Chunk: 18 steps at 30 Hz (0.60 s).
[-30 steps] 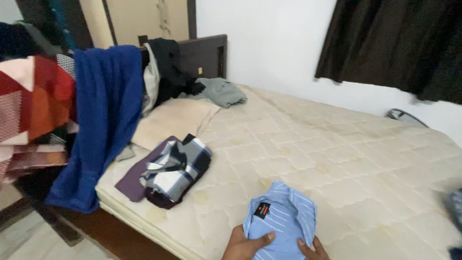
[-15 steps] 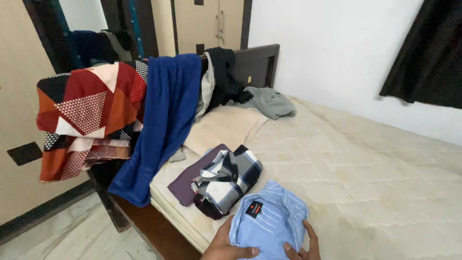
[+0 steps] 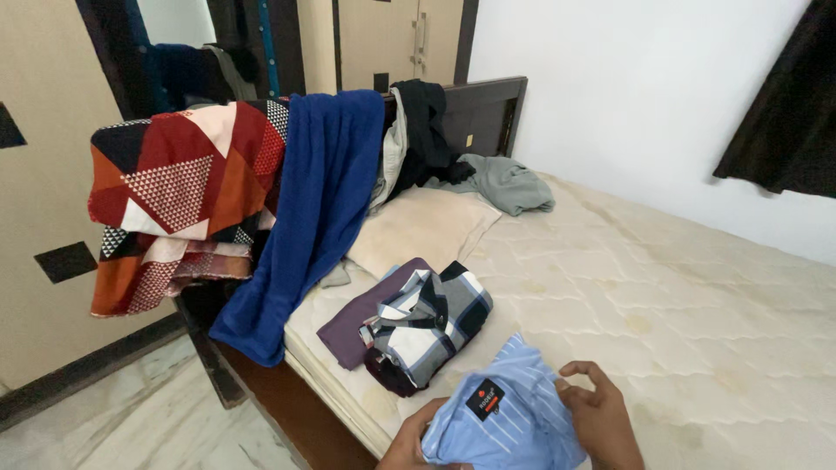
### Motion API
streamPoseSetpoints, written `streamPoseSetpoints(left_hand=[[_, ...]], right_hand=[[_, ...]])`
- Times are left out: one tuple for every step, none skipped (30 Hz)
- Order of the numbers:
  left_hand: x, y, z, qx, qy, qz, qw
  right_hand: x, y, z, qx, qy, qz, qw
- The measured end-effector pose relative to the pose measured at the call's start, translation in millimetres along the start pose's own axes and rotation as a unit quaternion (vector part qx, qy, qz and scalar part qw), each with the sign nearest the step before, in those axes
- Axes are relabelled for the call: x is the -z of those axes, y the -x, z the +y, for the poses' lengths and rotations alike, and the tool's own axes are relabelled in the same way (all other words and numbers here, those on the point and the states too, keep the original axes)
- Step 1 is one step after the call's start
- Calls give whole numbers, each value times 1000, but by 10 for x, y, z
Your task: The person folds a blue and white striped shirt on a bed, smoothing it out and folding the sleeves and body into a compact rectangle. Then the person folds a pair of dark blue pants in a similar manner.
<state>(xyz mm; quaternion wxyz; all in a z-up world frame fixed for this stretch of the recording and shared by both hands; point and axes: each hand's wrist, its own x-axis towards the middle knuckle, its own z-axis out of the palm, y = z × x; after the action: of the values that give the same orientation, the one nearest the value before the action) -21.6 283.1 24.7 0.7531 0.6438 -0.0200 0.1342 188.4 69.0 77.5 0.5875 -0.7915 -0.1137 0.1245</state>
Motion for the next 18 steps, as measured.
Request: streamPoseSetpoints(left_hand=[[-23,30,77,26,33,18,999],[-50,77,157,54,65,36,996],[-81,108,234,82,98,54,990],[-110,102,300,89,91,50,991],[-137,97,353,96,85,46,991],[-160,103,391,103,79,43,991],[-182,114,415,97,85,44,991],[-192,106,432,90,91,46,991],[-199,91,442,82,96,47,991],[-186,74,459,85,99,63,989],[-167,50,481,87,102,78,988],[-157,25,493,91,105,95,986],[-149,0,500,93,114,99,984],[-145,-13,506,97,123,104,982],[-144,-32,517,101,132,110,980],[-148,-30,533,103,178,103,973],[-158,-32,558,104,224,96,964],[-142,-51,603,105,269,89,953]], right_hand=[[62,-47,11,-74,-117,-55,989],[128,-74,49,-125,-176,-76,973],[223,-132,76,-174,-235,-97,951],[300,-193,124,-220,-293,-117,923],[343,-231,208,-185,-217,-87,954],[370,-268,305,-150,-137,-58,977],[394,-303,413,-115,-56,-27,991],[421,-347,522,-48,-1,34,998],[453,-374,641,20,53,94,994],[431,-419,742,92,106,151,979],[351,-456,846,38,11,102,994],[242,-468,954,-18,-83,48,995],[116,-467,1039,-72,-175,-8,982],[-13,-435,1099,-128,-264,-65,954],[-131,-394,1111,-180,-349,-122,912],[-241,-331,1075,-232,-430,-176,855],[-318,-246,992,-224,-440,-161,855],[-394,-139,870,-216,-450,-147,854]])
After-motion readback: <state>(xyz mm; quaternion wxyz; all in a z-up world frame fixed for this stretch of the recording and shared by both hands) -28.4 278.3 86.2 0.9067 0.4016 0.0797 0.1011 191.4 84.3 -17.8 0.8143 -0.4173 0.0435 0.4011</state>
